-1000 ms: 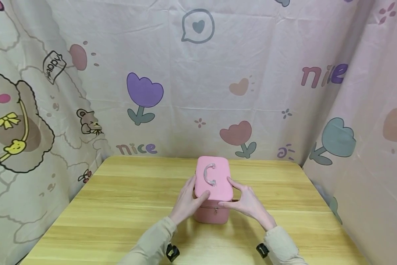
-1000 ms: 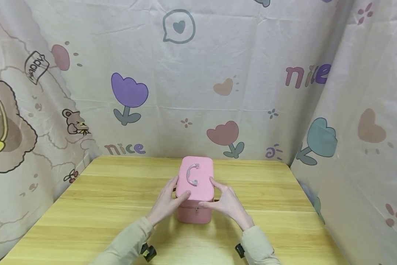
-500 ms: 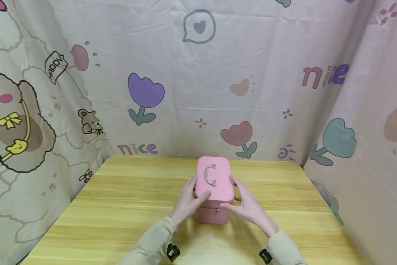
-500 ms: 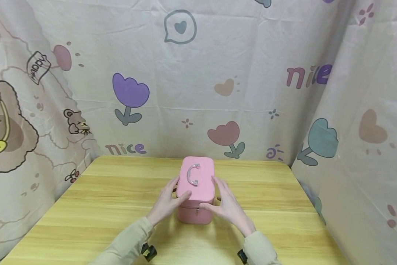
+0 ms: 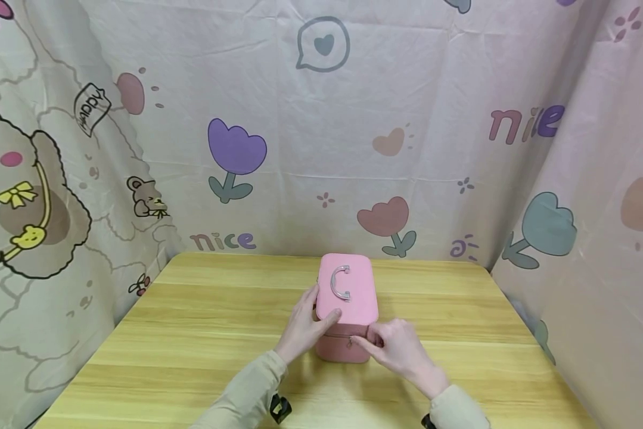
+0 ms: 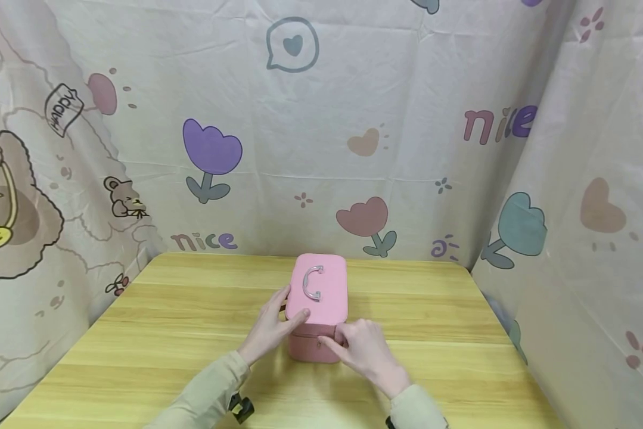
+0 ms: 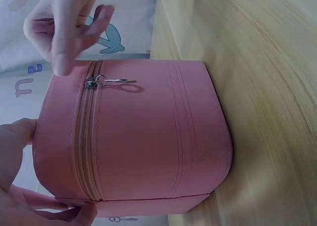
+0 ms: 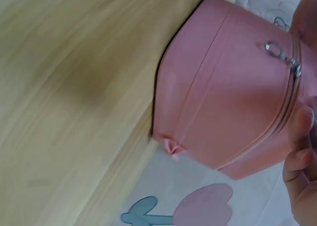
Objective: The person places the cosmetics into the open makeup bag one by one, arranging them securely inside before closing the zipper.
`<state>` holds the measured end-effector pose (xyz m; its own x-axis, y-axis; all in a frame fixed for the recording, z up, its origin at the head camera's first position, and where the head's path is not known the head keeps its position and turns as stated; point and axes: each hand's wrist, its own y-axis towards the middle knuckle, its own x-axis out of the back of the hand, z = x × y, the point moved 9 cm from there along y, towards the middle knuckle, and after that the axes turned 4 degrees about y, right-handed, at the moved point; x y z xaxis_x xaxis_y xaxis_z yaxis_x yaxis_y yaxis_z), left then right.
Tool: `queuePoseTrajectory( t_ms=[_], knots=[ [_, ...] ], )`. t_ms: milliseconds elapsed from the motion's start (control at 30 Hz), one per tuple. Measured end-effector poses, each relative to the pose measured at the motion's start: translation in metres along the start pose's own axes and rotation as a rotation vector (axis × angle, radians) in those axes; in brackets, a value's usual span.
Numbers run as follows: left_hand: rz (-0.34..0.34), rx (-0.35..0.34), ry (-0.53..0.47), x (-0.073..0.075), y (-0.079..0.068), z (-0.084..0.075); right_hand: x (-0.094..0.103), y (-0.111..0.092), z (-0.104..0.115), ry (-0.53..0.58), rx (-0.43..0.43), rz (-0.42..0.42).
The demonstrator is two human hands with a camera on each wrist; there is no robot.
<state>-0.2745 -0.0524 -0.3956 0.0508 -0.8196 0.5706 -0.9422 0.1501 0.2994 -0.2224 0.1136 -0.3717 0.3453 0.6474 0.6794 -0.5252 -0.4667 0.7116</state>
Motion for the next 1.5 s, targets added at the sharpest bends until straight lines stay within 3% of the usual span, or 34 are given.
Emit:
queuePoseTrajectory(
  t_ms=[200, 600, 867, 1067, 1300, 1500],
  knots=[
    [-0.005, -0.015, -0.010, 0.000, 0.001, -0.001, -0.014, 0.002, 0.010, -0.119, -0.038, 0.126],
    [-0.008, -0.024, -0.021, 0.000, 0.001, -0.002, -0.027, -0.001, 0.007, -0.102, -0.256, 0.165],
    [-0.013, -0.022, -0.028, 0.001, 0.001, -0.001, -0.026, 0.000, 0.013, -0.171, -0.237, 0.123],
    [-0.018, -0.033, -0.021, 0.000, 0.001, -0.001, -0.021, -0.002, 0.017, -0.214, -0.158, 0.074],
    [-0.022, -0.053, -0.028, 0.000, 0.002, -0.002, -0.025, -0.004, 0.008, -0.005, -0.237, 0.198],
    [-0.014, -0.044, -0.027, 0.001, 0.002, -0.002, -0.024, -0.005, 0.003, 0.099, -0.283, 0.235]
  ],
)
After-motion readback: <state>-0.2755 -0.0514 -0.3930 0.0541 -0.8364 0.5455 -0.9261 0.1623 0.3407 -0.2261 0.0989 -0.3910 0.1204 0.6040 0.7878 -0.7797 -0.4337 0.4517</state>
